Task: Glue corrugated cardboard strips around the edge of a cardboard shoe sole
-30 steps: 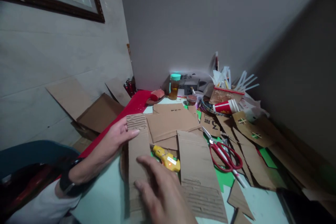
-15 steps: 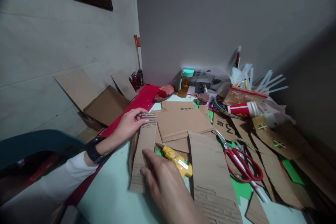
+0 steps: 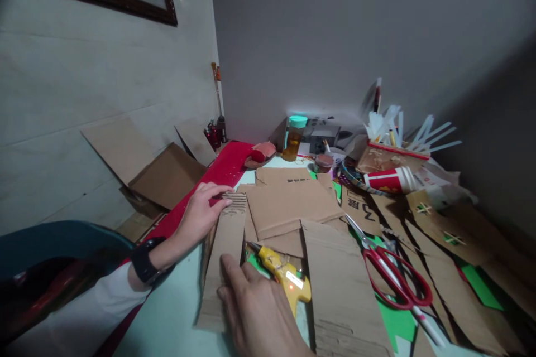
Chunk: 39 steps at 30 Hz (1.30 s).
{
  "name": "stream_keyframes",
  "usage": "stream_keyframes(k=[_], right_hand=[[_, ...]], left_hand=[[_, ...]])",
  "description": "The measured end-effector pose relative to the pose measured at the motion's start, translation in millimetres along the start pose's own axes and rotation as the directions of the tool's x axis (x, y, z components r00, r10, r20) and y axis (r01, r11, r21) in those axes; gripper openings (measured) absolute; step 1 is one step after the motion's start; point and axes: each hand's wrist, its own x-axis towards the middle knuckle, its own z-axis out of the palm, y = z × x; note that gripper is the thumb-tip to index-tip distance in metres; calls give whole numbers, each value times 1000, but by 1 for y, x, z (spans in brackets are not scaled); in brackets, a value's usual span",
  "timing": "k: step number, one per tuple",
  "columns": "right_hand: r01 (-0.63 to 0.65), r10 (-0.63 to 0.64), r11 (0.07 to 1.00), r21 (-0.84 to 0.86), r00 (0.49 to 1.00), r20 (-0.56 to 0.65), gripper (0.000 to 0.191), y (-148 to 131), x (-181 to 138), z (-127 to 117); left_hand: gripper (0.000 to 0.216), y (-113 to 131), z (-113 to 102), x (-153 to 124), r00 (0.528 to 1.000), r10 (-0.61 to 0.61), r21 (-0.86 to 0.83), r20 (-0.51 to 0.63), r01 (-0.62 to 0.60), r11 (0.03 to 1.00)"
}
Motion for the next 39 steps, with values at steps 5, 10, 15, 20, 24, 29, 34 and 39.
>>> stream_keyframes(k=[5,10,15,20,24,29,34,39], right_hand=[[34,-37,997,-63,998,-48,33,0,0,4],[57,-68,993,-102,992,-109,22,1,-4,3],[69,-79,995,-68,985,-154,21,2,-3,5],[68,-62,997,26,982,-177,22,3,-3,5],[9,39,978,210,974,-223,38,5,-6,0],[-158,310,671,725,947,-80,40,7,-7,-15],[-117,323,601,790,941,-106,34,5,-8,-27],[-44,330,671,740,911,-246,34,-1,-10,-31]], left_hand=[[27,-11,11,0,999,-26,-103,-21,24,994],[28,-17,17,-1,996,-76,-218,52,86,972],[30,-18,19,-1,992,-109,-298,63,122,947],[29,-15,19,-2,993,-105,-344,54,117,932],[27,-7,13,-3,994,-106,-386,14,103,917],[22,12,-9,-3,984,-136,-509,-112,61,859],[10,48,-36,-12,976,-214,-783,-33,108,612],[32,78,-39,-39,870,-163,-830,466,493,261]])
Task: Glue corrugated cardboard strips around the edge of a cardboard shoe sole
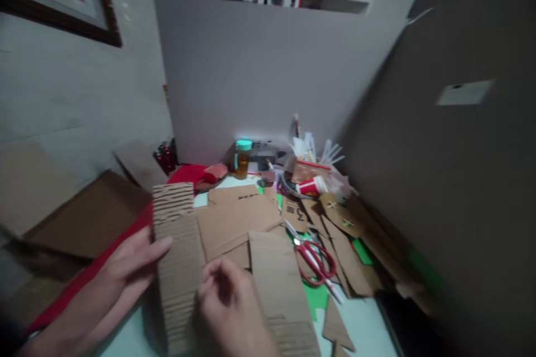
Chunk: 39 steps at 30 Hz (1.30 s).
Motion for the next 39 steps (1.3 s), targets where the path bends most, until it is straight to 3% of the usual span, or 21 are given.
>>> stream_keyframes(k=[2,4,11,17,20,22,26,30,36,39], right_hand=[[45,-45,997,-62,999,11,24,-5,-5,-4],[84,-81,986,-146,996,25,14,-11,-13,-11],[136,-190,859,-494,980,-60,11,-10,-29,-63],[61,-294,671,-739,937,-190,30,13,-17,-125],[22,-327,624,-781,915,-236,17,22,-18,-152],[18,-342,609,-793,908,-242,19,25,-20,-163],[36,-366,586,-809,903,-225,28,28,-22,-173],[81,-415,549,-832,890,-187,27,32,-19,-170],[33,-539,459,-888,805,-248,10,61,-7,-169],[-6,-559,433,-901,783,-274,11,66,-7,-170]], left_hand=[[43,-5,6,-6,977,-212,-62,7,212,975],[51,-8,12,-7,963,-269,-86,4,268,960],[60,-7,32,1,946,-324,-78,-16,322,944],[61,0,60,2,929,-368,-40,-45,366,930],[46,5,68,3,941,-336,-28,32,337,941],[38,7,69,6,944,-310,-25,110,314,949],[33,13,65,11,924,-293,6,247,301,954],[20,23,68,14,914,-292,43,282,292,956],[18,34,78,20,899,-319,-29,301,343,939],[20,33,78,23,886,-321,-71,336,363,929]])
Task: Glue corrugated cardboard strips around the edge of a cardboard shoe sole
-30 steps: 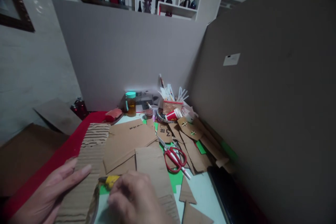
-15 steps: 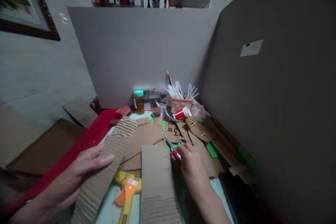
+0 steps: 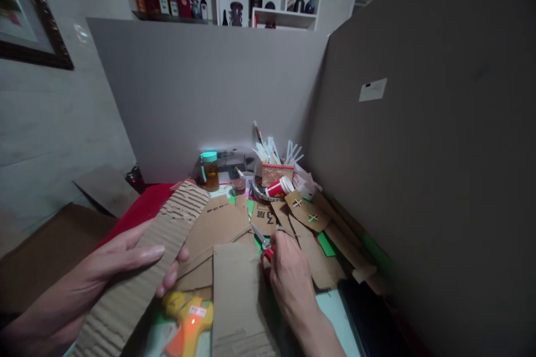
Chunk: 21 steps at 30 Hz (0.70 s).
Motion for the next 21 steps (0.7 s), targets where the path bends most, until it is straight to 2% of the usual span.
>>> stream_keyframes(k=[2,5,6,9,14,18,21], right_hand=[[8,-8,1000,-19,1000,12,11,1,-1,-4],[18,-13,997,-77,998,67,30,5,-3,-10],[21,-12,994,-104,996,93,30,7,-5,-10],[34,-5,985,-168,986,169,21,17,-12,1],[7,41,980,-197,970,238,28,26,-18,18],[-29,67,988,-152,965,253,26,26,-12,0],[-90,104,993,-78,973,206,37,20,-5,-23]], left_hand=[[18,-1,-1,0,1000,-4,-7,28,4,1000],[17,-2,-2,-2,996,-16,30,84,13,999],[16,-2,-2,-3,994,-24,57,109,18,998],[14,1,-3,-7,989,-51,117,141,35,993],[15,6,-7,-9,976,-90,147,198,62,987],[19,6,-10,-6,984,-71,106,162,54,993],[20,6,-11,-2,996,12,38,87,-16,999]])
